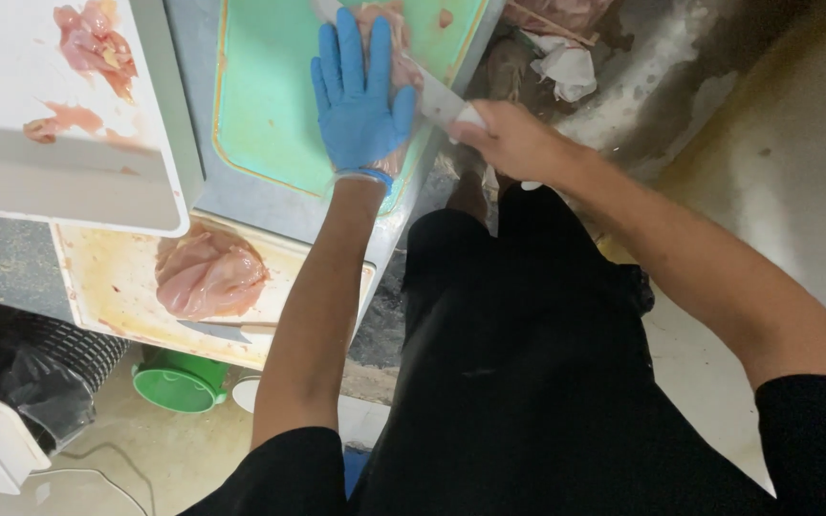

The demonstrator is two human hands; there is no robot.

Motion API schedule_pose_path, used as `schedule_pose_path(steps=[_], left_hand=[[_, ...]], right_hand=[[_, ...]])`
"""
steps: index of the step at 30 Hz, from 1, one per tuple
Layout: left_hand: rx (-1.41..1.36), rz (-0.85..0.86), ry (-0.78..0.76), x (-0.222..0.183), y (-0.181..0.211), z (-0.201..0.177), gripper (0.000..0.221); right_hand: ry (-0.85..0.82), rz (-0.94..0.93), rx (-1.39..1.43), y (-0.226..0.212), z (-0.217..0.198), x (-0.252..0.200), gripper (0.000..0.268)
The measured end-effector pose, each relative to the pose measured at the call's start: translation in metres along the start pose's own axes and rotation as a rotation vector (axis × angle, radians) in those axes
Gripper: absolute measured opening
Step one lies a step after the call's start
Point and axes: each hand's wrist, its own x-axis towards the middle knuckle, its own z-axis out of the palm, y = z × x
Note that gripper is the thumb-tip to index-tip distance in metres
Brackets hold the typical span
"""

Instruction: Trimming and slicing raw chicken fillets on a cutting board in a food processing environment.

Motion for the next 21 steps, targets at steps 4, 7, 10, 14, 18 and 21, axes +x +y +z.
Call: schedule_pose_path(steps=[4,7,10,14,18,21], left_hand=[[-0.092,0.017,-0.073,0.007,0.0,-0.007,0.072],[-0.097,0.012,-0.098,0.004,-0.001,-0.006,0.073],[-0.091,0.014,-0.14,0.005,-0.002,-0.012,0.073],[-0.087,0.005,-0.129,0.003,-0.003,0.0,0.074],[-0.124,-0.063,-0.175,0.007,0.003,-0.029,0.066],[-0.103,-0.04,-0.191,0.01,0.002,-0.027,0.067]], right_hand=[[-0.01,0.02,-0.101,0.025,0.0,-0.006,0.034],[-0.033,0.021,-0.132,0.041,0.002,-0.014,0.038],[-0.055,0.032,-0.225,0.053,0.0,-0.02,0.046],[-0.068,0.06,-0.389,0.054,-0.011,-0.017,0.056],[-0.083,0.107,-0.39,0.01,-0.019,-0.019,0.055],[-0.148,0.123,-0.341,-0.006,-0.009,-0.003,0.037]])
